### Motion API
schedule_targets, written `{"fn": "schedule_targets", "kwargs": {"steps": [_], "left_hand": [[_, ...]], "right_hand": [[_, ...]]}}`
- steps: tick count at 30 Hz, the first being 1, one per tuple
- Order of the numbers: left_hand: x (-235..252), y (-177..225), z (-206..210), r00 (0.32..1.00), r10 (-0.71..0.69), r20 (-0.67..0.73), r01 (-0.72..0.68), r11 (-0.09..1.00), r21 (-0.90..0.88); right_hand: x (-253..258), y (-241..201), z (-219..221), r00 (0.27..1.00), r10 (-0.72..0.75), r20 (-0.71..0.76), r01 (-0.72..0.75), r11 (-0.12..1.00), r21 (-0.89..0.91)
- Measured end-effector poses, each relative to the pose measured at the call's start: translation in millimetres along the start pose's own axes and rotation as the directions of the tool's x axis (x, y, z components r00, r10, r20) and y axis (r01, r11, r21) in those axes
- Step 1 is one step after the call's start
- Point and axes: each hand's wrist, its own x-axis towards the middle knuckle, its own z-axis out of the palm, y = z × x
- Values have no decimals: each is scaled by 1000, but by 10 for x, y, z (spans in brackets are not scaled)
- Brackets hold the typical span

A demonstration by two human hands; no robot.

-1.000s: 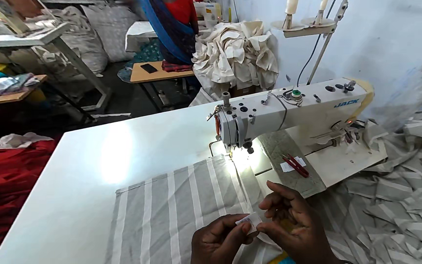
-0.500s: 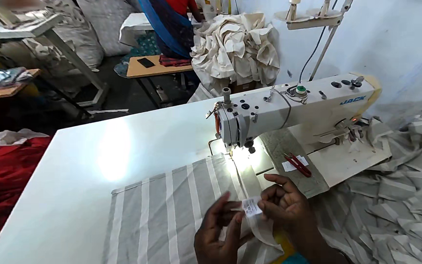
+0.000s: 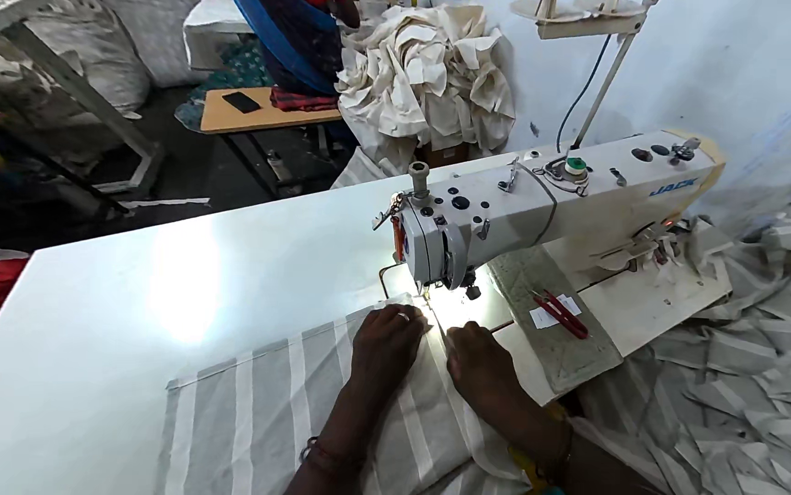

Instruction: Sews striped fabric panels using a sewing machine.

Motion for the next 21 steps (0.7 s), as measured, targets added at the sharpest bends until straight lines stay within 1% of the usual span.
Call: {"fn": "schedule_targets", "kwargs": {"steps": [1,4,5,7,8,11,13,16,17,20,21], "left_hand": [[-26,26,-8,1000,12,20,-12,1000,-20],[-16,110,-25,998,62,30,-61,998,-31],[0,111,-10,998,59,26,-58,998,-25],[45,76,15,999,29,26,-28,999,-27],[64,55,25,1000,6,28,-5,999,-35],[69,37,41,997,-61,48,64,997,-52],[63,45,29,994,-88,66,93,993,-75],[56,36,11,987,-109,118,119,990,-78],[56,32,2,985,-112,135,123,989,-77],[60,-2,10,986,-91,139,102,992,-76],[76,-29,21,987,-83,141,94,993,-74]], "right_hand": [[-3,-1,-16,1000,9,-17,-9,1000,16],[46,48,-178,997,-4,-83,17,987,158],[65,55,-214,994,-29,-110,46,986,158],[84,36,-251,991,-59,-116,74,989,130],[81,28,-244,992,-64,-113,76,991,113],[48,40,-140,981,-93,-170,105,993,62],[14,33,-94,988,-90,-127,94,995,25],[-43,-21,-73,997,-26,69,29,999,-39],[-60,-27,-52,996,-23,84,27,998,-55],[-69,-4,15,998,-58,24,60,995,-78],[-41,-5,12,998,-55,35,58,995,-84]]}}
